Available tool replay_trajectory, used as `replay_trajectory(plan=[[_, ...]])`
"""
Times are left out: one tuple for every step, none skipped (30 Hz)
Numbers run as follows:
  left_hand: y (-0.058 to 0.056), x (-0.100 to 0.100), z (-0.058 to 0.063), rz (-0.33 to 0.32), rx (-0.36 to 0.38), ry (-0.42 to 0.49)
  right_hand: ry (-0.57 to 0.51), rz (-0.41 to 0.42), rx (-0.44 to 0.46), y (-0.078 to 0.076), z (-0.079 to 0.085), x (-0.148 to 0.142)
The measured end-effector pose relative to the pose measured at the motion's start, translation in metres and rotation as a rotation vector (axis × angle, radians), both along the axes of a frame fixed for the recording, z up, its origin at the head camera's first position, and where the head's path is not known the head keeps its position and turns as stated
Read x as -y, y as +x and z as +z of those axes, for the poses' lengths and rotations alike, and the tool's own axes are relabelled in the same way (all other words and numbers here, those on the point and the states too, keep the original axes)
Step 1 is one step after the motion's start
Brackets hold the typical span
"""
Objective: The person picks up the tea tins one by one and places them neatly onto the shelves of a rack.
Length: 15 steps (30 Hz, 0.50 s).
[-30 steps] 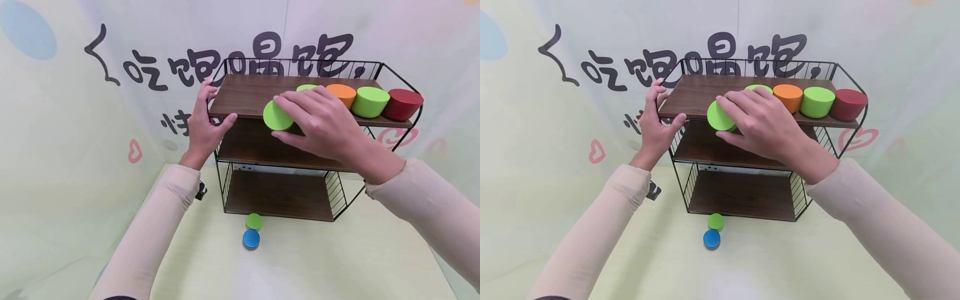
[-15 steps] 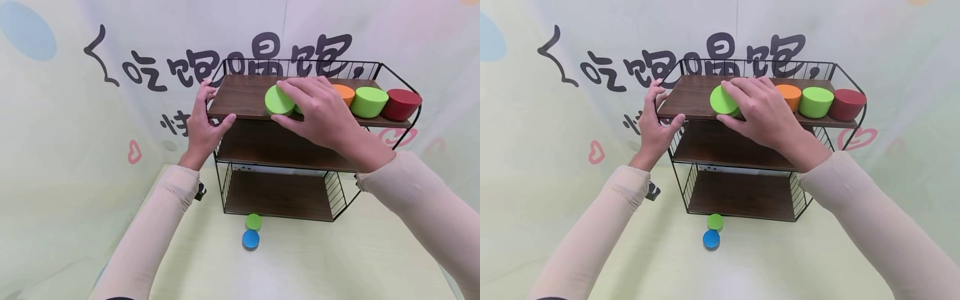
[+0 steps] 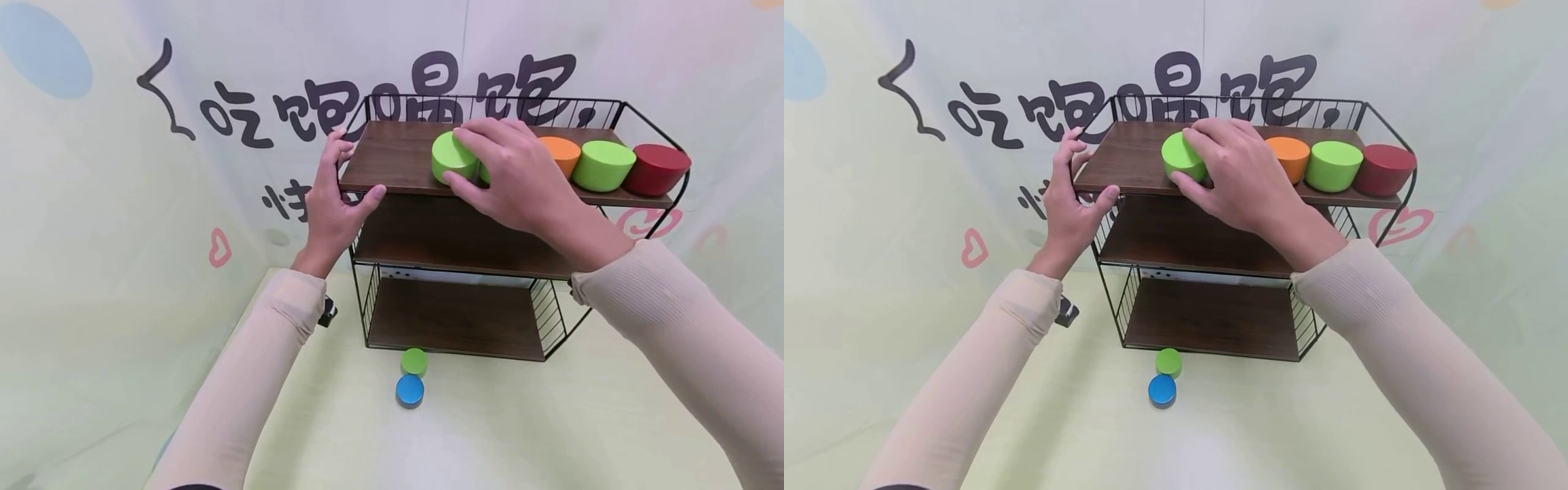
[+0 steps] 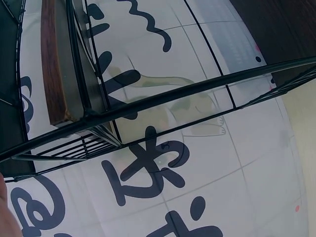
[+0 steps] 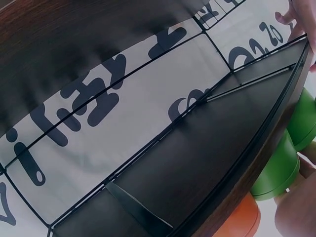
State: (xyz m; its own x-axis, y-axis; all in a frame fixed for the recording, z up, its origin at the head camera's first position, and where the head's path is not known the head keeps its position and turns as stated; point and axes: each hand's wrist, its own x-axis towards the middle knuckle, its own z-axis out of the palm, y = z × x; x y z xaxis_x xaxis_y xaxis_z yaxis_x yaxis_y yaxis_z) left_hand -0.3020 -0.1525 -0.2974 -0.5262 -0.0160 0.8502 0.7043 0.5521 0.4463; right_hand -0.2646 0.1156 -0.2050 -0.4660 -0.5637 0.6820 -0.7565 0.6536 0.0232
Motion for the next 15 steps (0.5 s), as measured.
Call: replay_trajectory(plan=[[-0.0002, 0.0, 0.0003, -0.001, 0.002, 0.003, 0.003, -0.007, -0.002, -0.0007, 0.0002, 0.0006], [-0.0003, 0.0, 0.0006, -0.001, 0.002, 0.003, 0.006, -0.011, -0.003, -0.0013, 0.0003, 0.0012], [-0.0002, 0.0001, 0.001, 0.0, 0.002, 0.005, 0.01, -0.014, -0.005, -0.0018, 0.0001, 0.0018], [-0.0006, -0.0004, 0.0009, 0.0, 0.0, 0.008, 0.015, -0.017, -0.007, -0.0021, -0.0003, 0.002], [-0.0008, -0.0009, 0.0009, 0.001, -0.001, 0.01, 0.022, -0.019, -0.012, -0.0023, -0.0008, 0.0023], [-0.0008, -0.0014, 0.001, 0.001, -0.005, 0.009, 0.028, -0.02, -0.02, -0.0025, -0.0014, 0.0024], [-0.0013, -0.0018, 0.0009, -0.002, -0.007, 0.011, 0.033, -0.021, -0.027, -0.0025, -0.002, 0.0024], [-0.0014, -0.0019, 0.0009, -0.002, -0.008, 0.012, 0.034, -0.022, -0.034, -0.0023, -0.0024, 0.0026], [-0.0015, -0.0021, 0.0011, -0.006, -0.012, 0.014, 0.034, -0.025, -0.042, -0.0022, -0.0026, 0.0028], [-0.0016, -0.0022, 0.0012, -0.009, -0.012, 0.016, 0.034, -0.027, -0.051, -0.0021, -0.0026, 0.0029], [-0.0014, -0.0023, 0.0015, -0.01, -0.012, 0.016, 0.033, -0.028, -0.059, -0.002, -0.0026, 0.003], [-0.0016, -0.0023, 0.0014, -0.013, -0.01, 0.02, 0.032, -0.03, -0.062, -0.0018, -0.0025, 0.003], [-0.0019, -0.0022, 0.0011, -0.015, -0.008, 0.023, 0.031, -0.03, -0.065, -0.0017, -0.0024, 0.0032], [-0.0018, -0.0021, 0.001, -0.014, -0.009, 0.022, 0.031, -0.032, -0.064, -0.0014, -0.0023, 0.0033], [-0.0017, -0.0018, 0.0007, -0.013, -0.01, 0.02, 0.032, -0.033, -0.062, -0.0012, -0.0023, 0.0035]])
